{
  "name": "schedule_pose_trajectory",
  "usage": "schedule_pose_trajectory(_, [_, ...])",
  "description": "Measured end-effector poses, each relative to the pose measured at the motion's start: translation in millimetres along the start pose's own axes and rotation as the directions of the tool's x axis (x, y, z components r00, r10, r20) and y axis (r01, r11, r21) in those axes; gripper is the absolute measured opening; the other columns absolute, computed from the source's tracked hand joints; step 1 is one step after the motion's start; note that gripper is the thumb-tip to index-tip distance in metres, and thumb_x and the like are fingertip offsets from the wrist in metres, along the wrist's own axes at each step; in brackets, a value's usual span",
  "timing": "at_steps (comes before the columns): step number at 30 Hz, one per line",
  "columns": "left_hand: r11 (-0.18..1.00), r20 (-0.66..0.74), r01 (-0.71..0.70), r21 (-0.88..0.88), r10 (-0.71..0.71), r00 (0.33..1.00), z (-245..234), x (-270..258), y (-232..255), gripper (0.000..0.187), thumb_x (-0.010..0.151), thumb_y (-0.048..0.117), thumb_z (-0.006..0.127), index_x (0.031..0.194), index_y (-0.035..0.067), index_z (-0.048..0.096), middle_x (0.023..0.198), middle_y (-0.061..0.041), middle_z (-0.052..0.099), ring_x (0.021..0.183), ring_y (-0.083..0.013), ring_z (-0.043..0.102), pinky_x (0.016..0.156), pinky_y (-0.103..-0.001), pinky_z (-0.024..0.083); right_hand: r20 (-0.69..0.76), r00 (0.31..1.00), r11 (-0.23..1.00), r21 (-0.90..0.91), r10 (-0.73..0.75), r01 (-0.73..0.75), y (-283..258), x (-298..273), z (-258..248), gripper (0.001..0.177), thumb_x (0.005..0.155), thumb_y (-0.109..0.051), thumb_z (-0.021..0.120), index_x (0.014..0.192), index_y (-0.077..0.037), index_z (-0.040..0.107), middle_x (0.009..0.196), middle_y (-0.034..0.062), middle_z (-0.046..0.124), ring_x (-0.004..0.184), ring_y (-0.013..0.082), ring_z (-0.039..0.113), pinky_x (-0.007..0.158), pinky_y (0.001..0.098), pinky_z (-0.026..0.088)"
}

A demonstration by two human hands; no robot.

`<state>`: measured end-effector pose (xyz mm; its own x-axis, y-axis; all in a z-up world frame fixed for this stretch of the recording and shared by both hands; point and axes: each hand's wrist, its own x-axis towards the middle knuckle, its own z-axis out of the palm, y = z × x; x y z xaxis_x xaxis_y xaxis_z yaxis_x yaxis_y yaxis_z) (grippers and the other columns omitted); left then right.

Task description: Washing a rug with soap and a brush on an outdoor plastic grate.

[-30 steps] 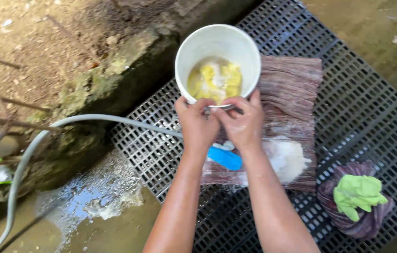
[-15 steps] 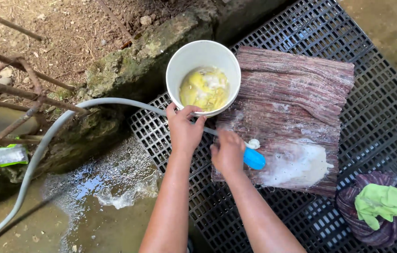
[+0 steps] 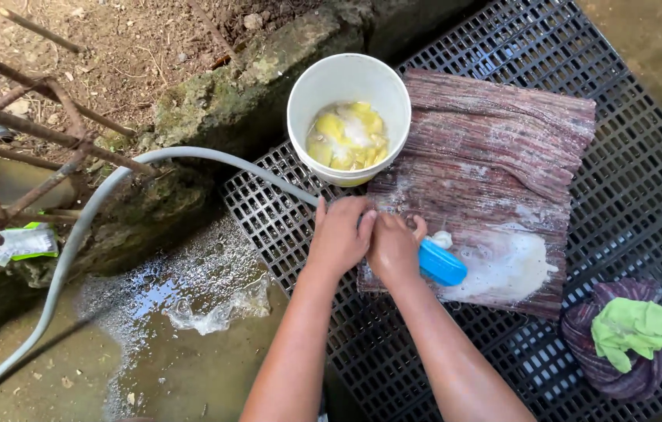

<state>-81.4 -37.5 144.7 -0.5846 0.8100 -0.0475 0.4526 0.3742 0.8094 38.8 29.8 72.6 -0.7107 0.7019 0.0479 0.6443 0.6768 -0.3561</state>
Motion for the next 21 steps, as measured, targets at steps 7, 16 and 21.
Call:
schedule_pose_trajectory(7, [0.848, 0.505, -0.172, 0.501, -0.125, 0.854, -9.8, 9.4, -1.8, 0.047, 0.087, 0.035, 0.067, 0.13, 0.015, 0.065, 0.119, -0.015, 0.065, 0.123, -0.0354, 0.053, 0.117, -0.063, 0.006, 0.078, 0.991, 0.987, 0.133, -0.105, 0.094, 6.8, -13.8, -44.9, 0.031, 0.088, -0.011, 0.066, 0.117, -0.02, 0.07, 0.107, 0.0037, 0.07, 0.109, 0.0256, 0.064, 0.106, 0.0577, 0.029])
schedule_pose_trajectory(16, [0.895, 0.406, -0.141, 0.422, -0.048, 0.913, -17.4, -10.3, 4.5, 0.027, 0.09, 0.04, 0.069, 0.108, 0.024, 0.08, 0.096, -0.007, 0.071, 0.106, -0.0292, 0.061, 0.107, -0.052, 0.03, -0.047, 0.988, 0.989, -0.005, 0.145, -0.146, 62.2, -30.4, -58.5, 0.059, 0.057, -0.002, 0.08, 0.112, -0.021, 0.075, 0.116, 0.0057, 0.069, 0.113, 0.0307, 0.06, 0.107, 0.0655, 0.024])
schedule_pose_trajectory(21, [0.96, 0.191, -0.146, 0.24, 0.101, 0.976, -47.4, -22.2, 36.2, 0.026, 0.087, 0.037, 0.073, 0.099, 0.016, 0.08, 0.085, -0.009, 0.069, 0.095, -0.0287, 0.063, 0.098, -0.045, 0.037, -0.321, 0.751, 0.705, 0.661, 0.576, -0.258, 73.1, -19.3, -37.1, 0.048, 0.086, -0.004, 0.073, 0.132, -0.004, 0.061, 0.126, 0.0151, 0.063, 0.118, 0.033, 0.063, 0.102, 0.0548, 0.052])
